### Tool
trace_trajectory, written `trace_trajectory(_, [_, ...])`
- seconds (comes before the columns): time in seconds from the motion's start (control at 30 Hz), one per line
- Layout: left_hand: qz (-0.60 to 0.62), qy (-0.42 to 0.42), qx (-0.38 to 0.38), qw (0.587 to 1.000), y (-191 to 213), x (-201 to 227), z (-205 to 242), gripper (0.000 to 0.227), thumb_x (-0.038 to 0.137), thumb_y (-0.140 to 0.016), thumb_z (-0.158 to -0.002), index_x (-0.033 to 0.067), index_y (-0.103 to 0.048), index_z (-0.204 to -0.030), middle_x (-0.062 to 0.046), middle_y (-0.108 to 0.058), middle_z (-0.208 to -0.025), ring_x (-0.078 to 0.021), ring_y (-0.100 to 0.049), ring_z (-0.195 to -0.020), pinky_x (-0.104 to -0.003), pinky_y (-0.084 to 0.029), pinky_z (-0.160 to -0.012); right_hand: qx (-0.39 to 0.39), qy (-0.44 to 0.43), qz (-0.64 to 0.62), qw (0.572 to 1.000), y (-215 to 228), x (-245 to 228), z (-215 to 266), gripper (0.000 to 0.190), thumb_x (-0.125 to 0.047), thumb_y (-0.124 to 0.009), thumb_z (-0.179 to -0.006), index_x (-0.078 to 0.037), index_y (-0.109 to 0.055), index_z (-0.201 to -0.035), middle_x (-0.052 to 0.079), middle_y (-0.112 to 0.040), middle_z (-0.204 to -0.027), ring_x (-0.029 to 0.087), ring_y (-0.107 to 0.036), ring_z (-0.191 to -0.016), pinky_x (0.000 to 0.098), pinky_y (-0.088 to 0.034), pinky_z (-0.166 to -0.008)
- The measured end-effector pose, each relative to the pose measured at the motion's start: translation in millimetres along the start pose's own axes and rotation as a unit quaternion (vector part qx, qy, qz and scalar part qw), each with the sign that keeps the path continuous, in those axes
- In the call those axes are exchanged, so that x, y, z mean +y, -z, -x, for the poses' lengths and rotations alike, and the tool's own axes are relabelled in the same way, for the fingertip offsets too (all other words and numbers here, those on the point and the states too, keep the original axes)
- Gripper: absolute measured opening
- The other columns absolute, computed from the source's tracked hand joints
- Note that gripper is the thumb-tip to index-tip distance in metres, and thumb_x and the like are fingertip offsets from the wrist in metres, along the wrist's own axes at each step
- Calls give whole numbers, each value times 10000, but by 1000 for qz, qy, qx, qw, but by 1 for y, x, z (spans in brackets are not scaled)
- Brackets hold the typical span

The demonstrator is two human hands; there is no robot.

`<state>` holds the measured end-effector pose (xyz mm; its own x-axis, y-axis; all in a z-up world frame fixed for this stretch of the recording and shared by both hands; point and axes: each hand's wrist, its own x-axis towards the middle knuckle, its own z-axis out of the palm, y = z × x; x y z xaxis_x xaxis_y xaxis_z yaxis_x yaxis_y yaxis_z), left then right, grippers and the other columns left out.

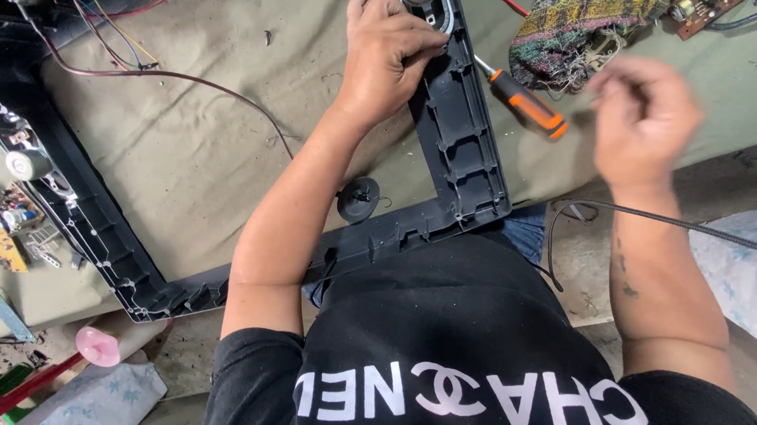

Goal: The person cleans a speaker and a black plastic frame using a cloth. They then use a screwdriver to tighten screws on the speaker while it is placed inside the frame.

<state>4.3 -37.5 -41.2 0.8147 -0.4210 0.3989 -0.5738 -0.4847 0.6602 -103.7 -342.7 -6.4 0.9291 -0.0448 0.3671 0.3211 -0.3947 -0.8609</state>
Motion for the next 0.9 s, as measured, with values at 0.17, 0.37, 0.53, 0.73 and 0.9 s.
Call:
trace_trajectory(0.17, [4,-5,-12,1000,4,5,-4,100,78,-801,-916,137,-822,-995,54,-774,-933,-234,-546,-970,-694,-124,-1132,-157,37,197,967,-6,-19,-20,305,-153,-750,-1014,30,-725,-1257,226,-696,-1191,378,-599,-1103,512,-478,-912])
trace_trajectory(0.37, [-15,29,-74,997,10,6,-14,83,109,-790,-905,154,-831,-961,67,-769,-882,-232,-520,-921,-672,-136,-1117,-393,-57,300,868,-28,-22,7,579,-351,-736,-924,-108,-615,-1435,147,-737,-1088,334,-625,-1030,507,-545,-888])
trace_trajectory(0.53, [-64,29,-122,990,13,8,-20,90,156,-763,-912,182,-833,-964,81,-752,-857,-256,-502,-894,-661,-151,-1104,-359,-81,330,869,-27,-24,2,433,-181,-726,-888,-152,-675,-1316,64,-748,-896,314,-629,-834,481,-590,-687])
trace_trajectory(0.73, [-48,35,-113,992,12,8,-16,120,123,-747,-901,184,-835,-956,63,-741,-861,-271,-514,-912,-681,-200,-1062,-131,34,256,957,6,0,-9,392,-7,-720,-870,35,-784,-1254,209,-685,-1135,345,-661,-1002,453,-564,-868])
trace_trajectory(0.9, [-21,52,-112,992,13,12,-15,125,120,-771,-890,167,-837,-986,46,-746,-924,-254,-519,-957,-685,-190,-1097,87,55,17,995,25,3,-32,209,-85,-716,-1044,91,-660,-1141,199,-609,-1067,305,-539,-977,433,-402,-884])
